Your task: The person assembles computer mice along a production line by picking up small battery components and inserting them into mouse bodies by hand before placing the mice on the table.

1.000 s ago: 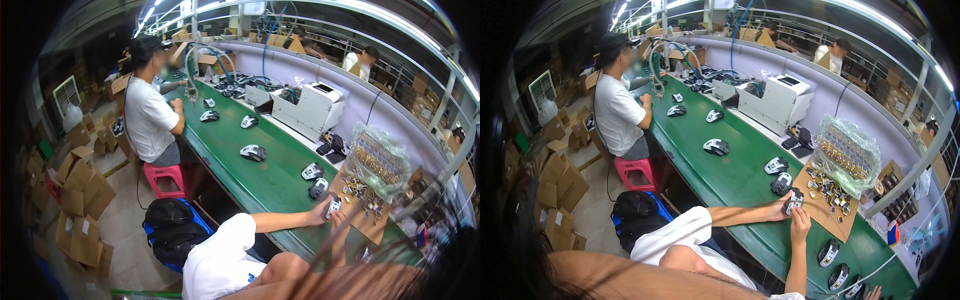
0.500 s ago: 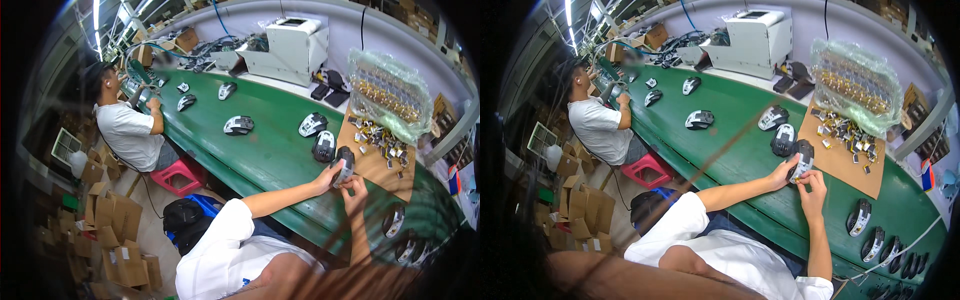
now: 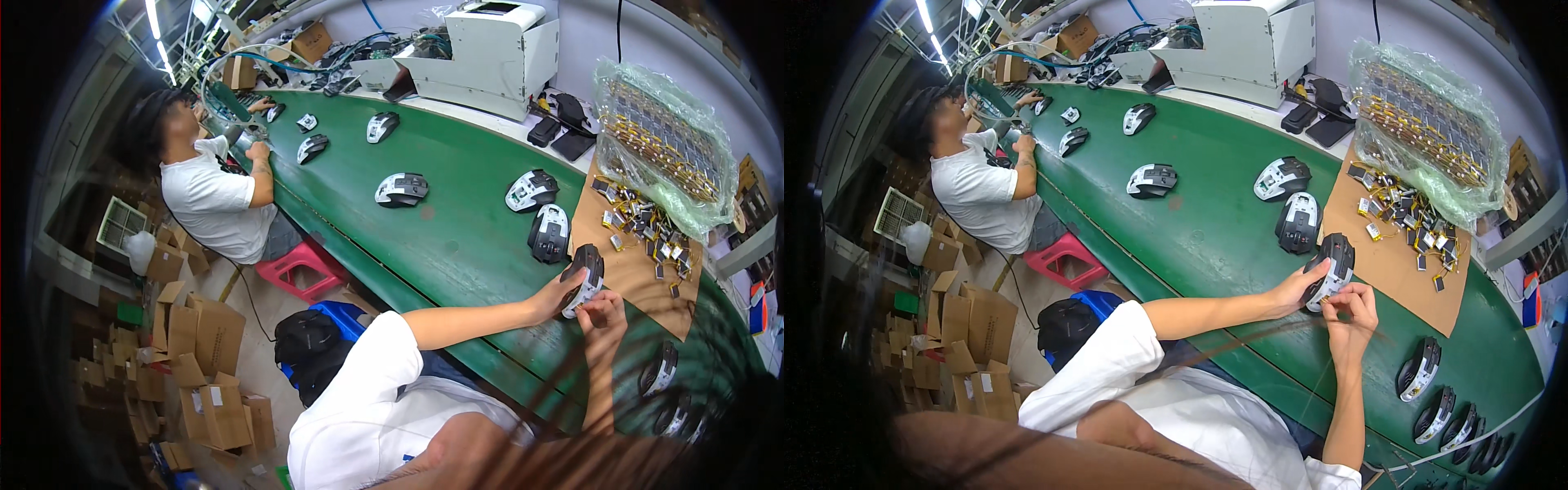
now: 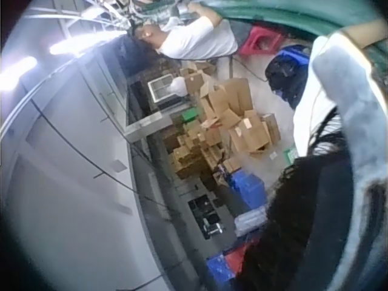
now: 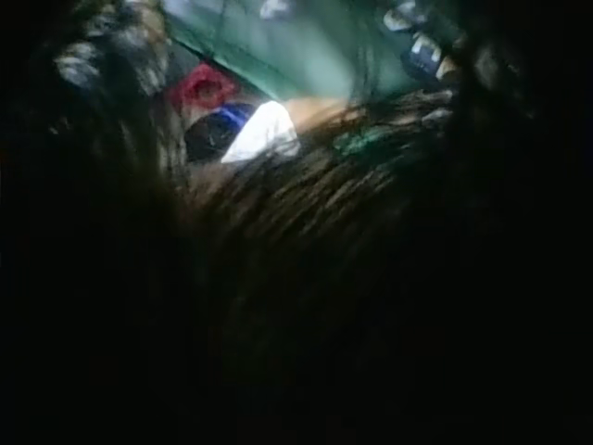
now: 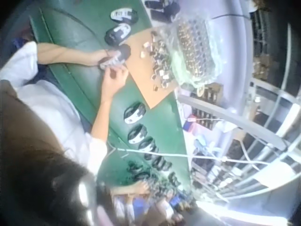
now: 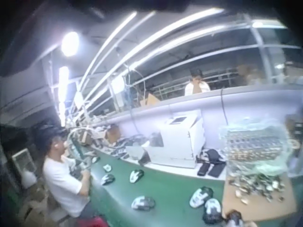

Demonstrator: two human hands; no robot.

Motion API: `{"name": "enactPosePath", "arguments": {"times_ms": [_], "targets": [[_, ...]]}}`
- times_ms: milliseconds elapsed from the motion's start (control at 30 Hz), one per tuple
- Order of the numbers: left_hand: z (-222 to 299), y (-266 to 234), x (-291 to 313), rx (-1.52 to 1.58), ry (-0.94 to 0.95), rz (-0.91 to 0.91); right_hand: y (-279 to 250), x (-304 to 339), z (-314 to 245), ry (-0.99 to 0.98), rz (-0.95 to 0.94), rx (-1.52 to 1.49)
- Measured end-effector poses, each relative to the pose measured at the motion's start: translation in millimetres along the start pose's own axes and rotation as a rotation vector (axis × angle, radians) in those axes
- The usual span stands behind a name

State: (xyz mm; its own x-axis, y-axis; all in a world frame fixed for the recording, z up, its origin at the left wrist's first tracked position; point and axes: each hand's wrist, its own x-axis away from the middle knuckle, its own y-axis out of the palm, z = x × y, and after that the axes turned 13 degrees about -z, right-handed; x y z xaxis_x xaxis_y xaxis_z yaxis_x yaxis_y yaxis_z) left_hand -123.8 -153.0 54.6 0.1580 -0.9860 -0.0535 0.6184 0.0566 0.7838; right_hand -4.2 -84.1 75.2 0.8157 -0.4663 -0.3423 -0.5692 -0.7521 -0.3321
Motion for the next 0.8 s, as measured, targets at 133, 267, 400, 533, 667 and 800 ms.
{"name": "enactPosePath", "arguments": {"times_ms": [133,267,400,533,667,800], "targets": [[-8,-1,2,0.056,0.02,-0.067,1,3,-12,-0.04,0.04,0.05],[-16,-17,-4,0.159,-0.067,-0.102,-3,4,-16,-0.088,-0.059,0.17],[-3,-14,1,0.184,-0.047,-0.032,-5,9,-23,-0.169,-0.156,0.181],[-1,-14,4,0.23,0.023,0.001,2,9,-25,-0.25,-0.158,0.333],[-8,-21,-9,0.164,0.162,0.037,15,13,-20,-0.279,-0.013,0.552],[10,-16,4,0.147,0.147,-0.077,29,17,-34,-0.275,0.023,0.55]]}}
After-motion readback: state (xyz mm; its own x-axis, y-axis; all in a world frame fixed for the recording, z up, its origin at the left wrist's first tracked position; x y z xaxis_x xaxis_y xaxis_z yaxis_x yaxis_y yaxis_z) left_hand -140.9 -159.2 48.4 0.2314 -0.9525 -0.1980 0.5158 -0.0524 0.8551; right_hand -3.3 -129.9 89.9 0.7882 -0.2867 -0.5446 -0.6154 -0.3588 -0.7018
